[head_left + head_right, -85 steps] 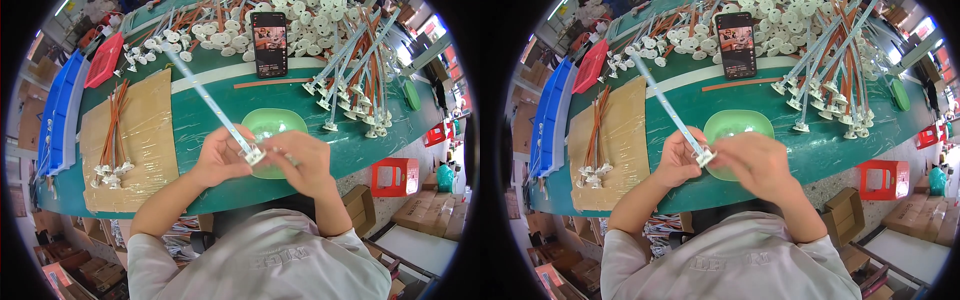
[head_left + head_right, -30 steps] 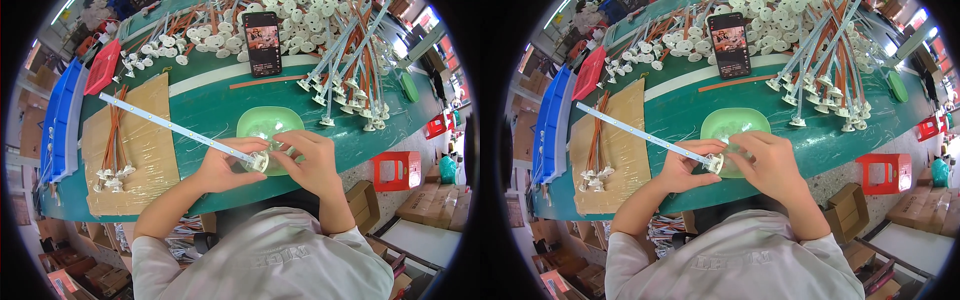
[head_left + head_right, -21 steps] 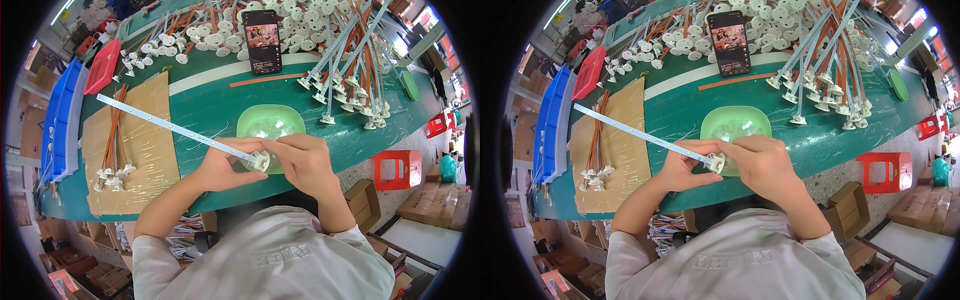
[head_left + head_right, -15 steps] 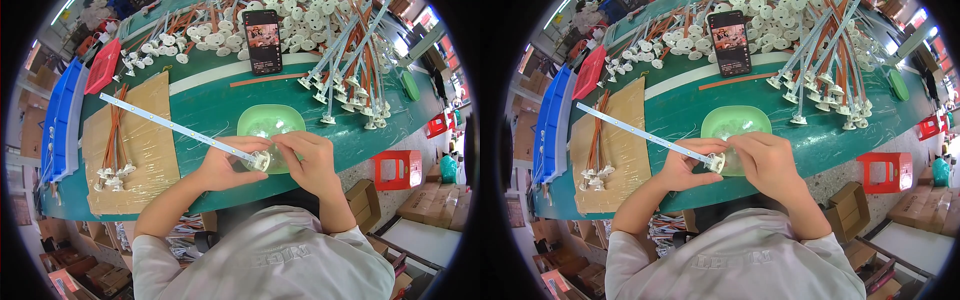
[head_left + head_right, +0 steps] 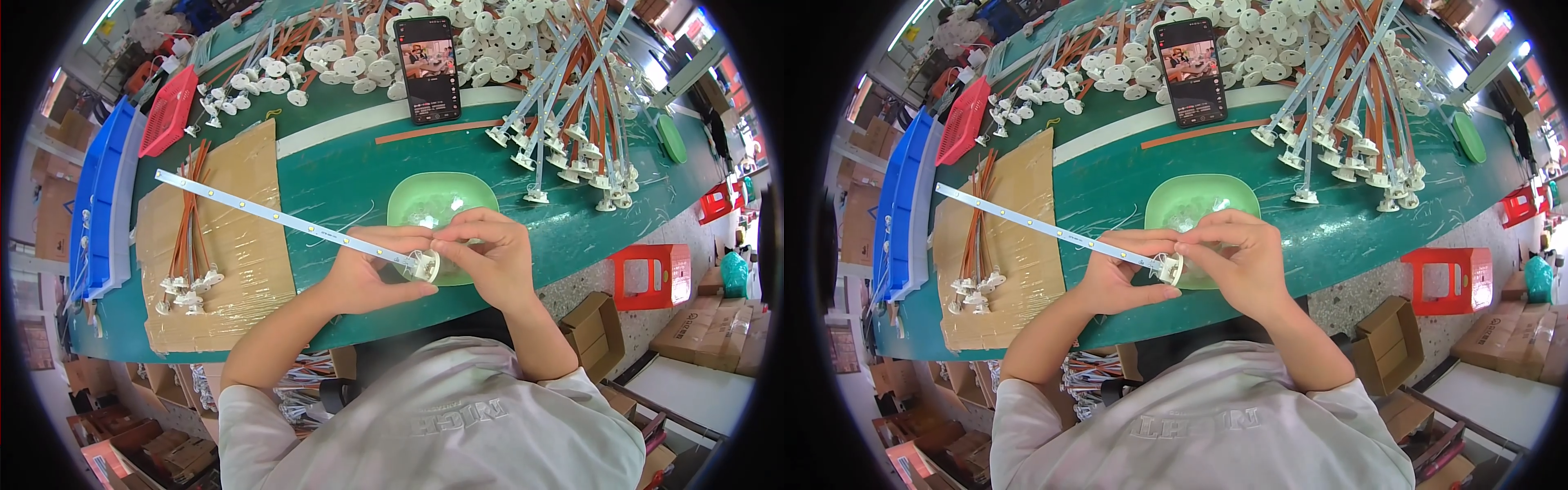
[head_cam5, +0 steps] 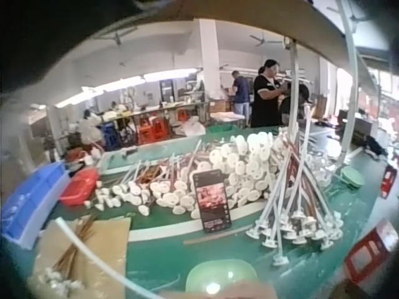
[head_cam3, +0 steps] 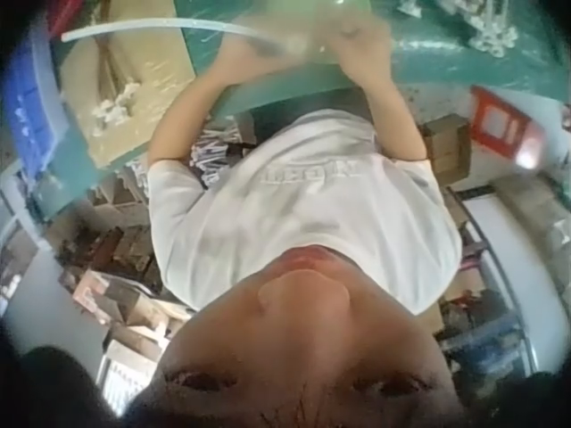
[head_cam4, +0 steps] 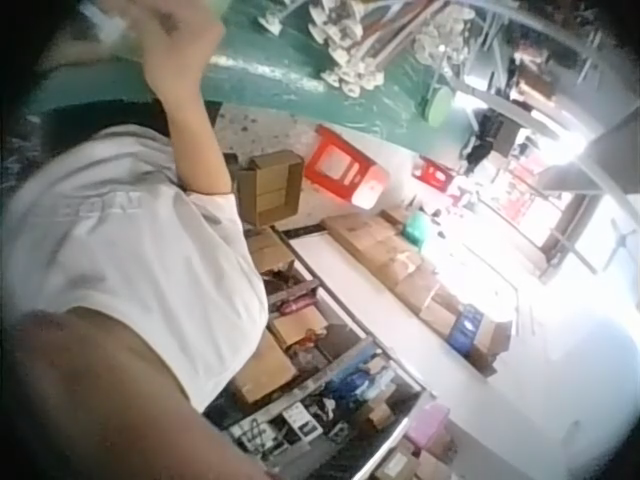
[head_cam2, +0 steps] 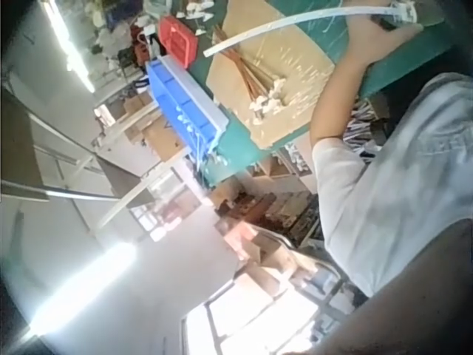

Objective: Assembling white circular plastic bases onto long thin LED light rods at a workbench.

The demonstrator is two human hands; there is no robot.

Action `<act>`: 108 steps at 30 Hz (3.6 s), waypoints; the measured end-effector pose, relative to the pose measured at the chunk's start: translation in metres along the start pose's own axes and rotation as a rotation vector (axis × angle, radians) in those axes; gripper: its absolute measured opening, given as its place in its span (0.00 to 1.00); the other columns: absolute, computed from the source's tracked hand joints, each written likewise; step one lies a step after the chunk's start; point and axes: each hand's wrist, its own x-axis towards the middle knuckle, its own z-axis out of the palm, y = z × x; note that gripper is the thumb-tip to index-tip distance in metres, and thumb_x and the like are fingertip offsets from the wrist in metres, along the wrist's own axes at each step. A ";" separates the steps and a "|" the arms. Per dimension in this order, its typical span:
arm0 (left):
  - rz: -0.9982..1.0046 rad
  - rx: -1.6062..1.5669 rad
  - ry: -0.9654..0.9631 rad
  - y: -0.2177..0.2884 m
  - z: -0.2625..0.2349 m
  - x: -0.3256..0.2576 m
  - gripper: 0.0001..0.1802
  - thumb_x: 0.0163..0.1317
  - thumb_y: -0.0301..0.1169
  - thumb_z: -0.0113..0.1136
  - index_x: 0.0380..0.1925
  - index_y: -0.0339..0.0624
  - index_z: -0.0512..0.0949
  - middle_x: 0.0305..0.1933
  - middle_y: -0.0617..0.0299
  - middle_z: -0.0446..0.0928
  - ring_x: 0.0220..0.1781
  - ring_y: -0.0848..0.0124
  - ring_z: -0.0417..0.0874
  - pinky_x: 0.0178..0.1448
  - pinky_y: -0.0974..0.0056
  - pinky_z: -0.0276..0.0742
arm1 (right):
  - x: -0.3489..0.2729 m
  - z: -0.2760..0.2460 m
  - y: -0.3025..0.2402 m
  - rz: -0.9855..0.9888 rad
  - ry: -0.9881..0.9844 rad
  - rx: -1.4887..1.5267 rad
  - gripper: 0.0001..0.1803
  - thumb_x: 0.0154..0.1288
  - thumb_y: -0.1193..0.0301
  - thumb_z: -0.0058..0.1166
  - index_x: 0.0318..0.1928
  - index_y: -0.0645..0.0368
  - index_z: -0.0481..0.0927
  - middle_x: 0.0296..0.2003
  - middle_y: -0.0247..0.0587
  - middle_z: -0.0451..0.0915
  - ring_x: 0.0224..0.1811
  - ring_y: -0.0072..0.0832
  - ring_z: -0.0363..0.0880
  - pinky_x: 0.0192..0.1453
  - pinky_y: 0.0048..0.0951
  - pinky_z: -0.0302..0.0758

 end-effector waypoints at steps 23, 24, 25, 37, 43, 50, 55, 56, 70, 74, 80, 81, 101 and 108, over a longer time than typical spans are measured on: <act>0.065 0.168 0.061 0.005 0.000 0.002 0.29 0.47 0.24 0.81 0.52 0.35 0.84 0.57 0.50 0.84 0.56 0.61 0.87 0.59 0.61 0.82 | -0.007 -0.001 -0.005 -0.423 0.109 -0.456 0.06 0.64 0.82 0.62 0.41 0.63 0.86 0.36 0.41 0.84 0.32 0.25 0.84 0.30 0.21 0.80; 0.044 0.166 0.056 0.004 0.001 0.002 0.29 0.47 0.24 0.81 0.52 0.35 0.84 0.57 0.50 0.84 0.56 0.61 0.87 0.59 0.61 0.82 | -0.009 0.000 -0.004 -0.410 0.172 -0.398 0.05 0.64 0.83 0.61 0.40 0.65 0.85 0.35 0.42 0.85 0.31 0.25 0.85 0.30 0.21 0.80; 0.038 0.024 0.122 0.003 0.001 0.001 0.31 0.48 0.22 0.79 0.56 0.35 0.82 0.61 0.48 0.79 0.57 0.60 0.86 0.60 0.59 0.82 | -0.010 0.002 -0.004 -0.399 0.172 -0.402 0.05 0.64 0.83 0.61 0.40 0.65 0.85 0.35 0.42 0.85 0.31 0.25 0.85 0.30 0.21 0.80; -0.145 -0.418 0.336 0.002 0.001 -0.009 0.35 0.49 0.22 0.78 0.60 0.33 0.78 0.58 0.51 0.82 0.61 0.60 0.84 0.66 0.56 0.80 | -0.011 0.018 -0.002 -0.636 0.166 -0.336 0.03 0.63 0.85 0.61 0.38 0.68 0.83 0.30 0.44 0.84 0.28 0.25 0.84 0.31 0.21 0.78; -0.064 -0.478 0.317 0.005 0.000 -0.003 0.33 0.46 0.23 0.80 0.56 0.31 0.80 0.60 0.43 0.80 0.61 0.57 0.84 0.63 0.57 0.82 | -0.010 0.018 0.004 -0.356 0.183 -0.097 0.02 0.66 0.83 0.61 0.39 0.69 0.84 0.33 0.40 0.84 0.30 0.19 0.81 0.31 0.19 0.76; -0.056 -0.238 0.075 0.011 0.000 -0.001 0.32 0.40 0.19 0.83 0.52 0.36 0.85 0.64 0.44 0.78 0.60 0.60 0.84 0.62 0.58 0.80 | -0.014 0.019 0.006 -0.314 0.171 -0.069 0.03 0.68 0.82 0.61 0.41 0.69 0.85 0.34 0.39 0.84 0.31 0.16 0.79 0.31 0.17 0.74; -0.057 -0.148 0.093 0.009 0.001 -0.001 0.31 0.40 0.20 0.83 0.51 0.35 0.86 0.57 0.47 0.83 0.57 0.64 0.85 0.62 0.61 0.80 | -0.014 0.021 0.003 -0.240 0.133 0.018 0.03 0.68 0.82 0.61 0.41 0.68 0.85 0.33 0.37 0.84 0.31 0.16 0.79 0.30 0.17 0.72; -0.091 -0.077 0.086 0.009 0.001 -0.001 0.30 0.41 0.19 0.83 0.50 0.35 0.86 0.57 0.47 0.84 0.57 0.65 0.85 0.62 0.61 0.79 | -0.014 0.020 0.001 -0.244 0.172 0.086 0.03 0.69 0.82 0.60 0.41 0.69 0.84 0.33 0.36 0.83 0.30 0.15 0.78 0.30 0.17 0.71; -0.063 -0.143 0.133 0.009 0.004 -0.001 0.35 0.44 0.20 0.81 0.56 0.32 0.81 0.68 0.41 0.74 0.54 0.58 0.88 0.59 0.56 0.85 | -0.023 -0.012 -0.005 -0.554 0.274 -0.228 0.02 0.63 0.85 0.61 0.36 0.69 0.83 0.31 0.43 0.84 0.26 0.24 0.80 0.28 0.22 0.74; -0.144 -0.391 0.245 0.009 0.003 -0.007 0.33 0.45 0.18 0.78 0.56 0.32 0.81 0.62 0.43 0.79 0.56 0.57 0.87 0.63 0.54 0.82 | -0.026 0.007 -0.001 -0.658 0.196 -0.350 0.06 0.56 0.85 0.65 0.35 0.65 0.84 0.29 0.46 0.85 0.27 0.37 0.85 0.31 0.27 0.80; -0.153 -0.446 0.266 0.006 0.005 -0.011 0.36 0.45 0.20 0.79 0.58 0.31 0.79 0.60 0.44 0.81 0.57 0.53 0.87 0.64 0.50 0.83 | -0.024 0.023 0.004 -0.768 0.230 -0.360 0.07 0.56 0.84 0.66 0.36 0.64 0.84 0.30 0.45 0.85 0.26 0.35 0.85 0.29 0.28 0.80; -0.133 -0.505 0.278 0.006 0.006 -0.011 0.36 0.44 0.20 0.80 0.58 0.31 0.79 0.60 0.44 0.81 0.57 0.53 0.87 0.64 0.50 0.83 | -0.024 0.023 0.005 -0.767 0.234 -0.372 0.07 0.56 0.84 0.66 0.36 0.64 0.84 0.30 0.45 0.85 0.26 0.35 0.85 0.29 0.28 0.80; 0.005 -0.234 0.206 0.002 0.011 -0.018 0.31 0.45 0.19 0.82 0.51 0.33 0.80 0.55 0.42 0.83 0.55 0.54 0.88 0.64 0.49 0.84 | -0.029 0.025 0.003 -0.885 0.199 -0.551 0.11 0.54 0.86 0.61 0.39 0.68 0.83 0.34 0.47 0.85 0.27 0.35 0.84 0.28 0.27 0.80; 0.009 -0.460 0.241 -0.003 0.015 -0.018 0.31 0.44 0.21 0.83 0.50 0.34 0.80 0.53 0.42 0.84 0.56 0.53 0.87 0.62 0.48 0.84 | -0.029 0.027 0.004 -0.890 0.194 -0.509 0.12 0.54 0.86 0.63 0.41 0.66 0.84 0.34 0.45 0.86 0.28 0.35 0.86 0.29 0.27 0.81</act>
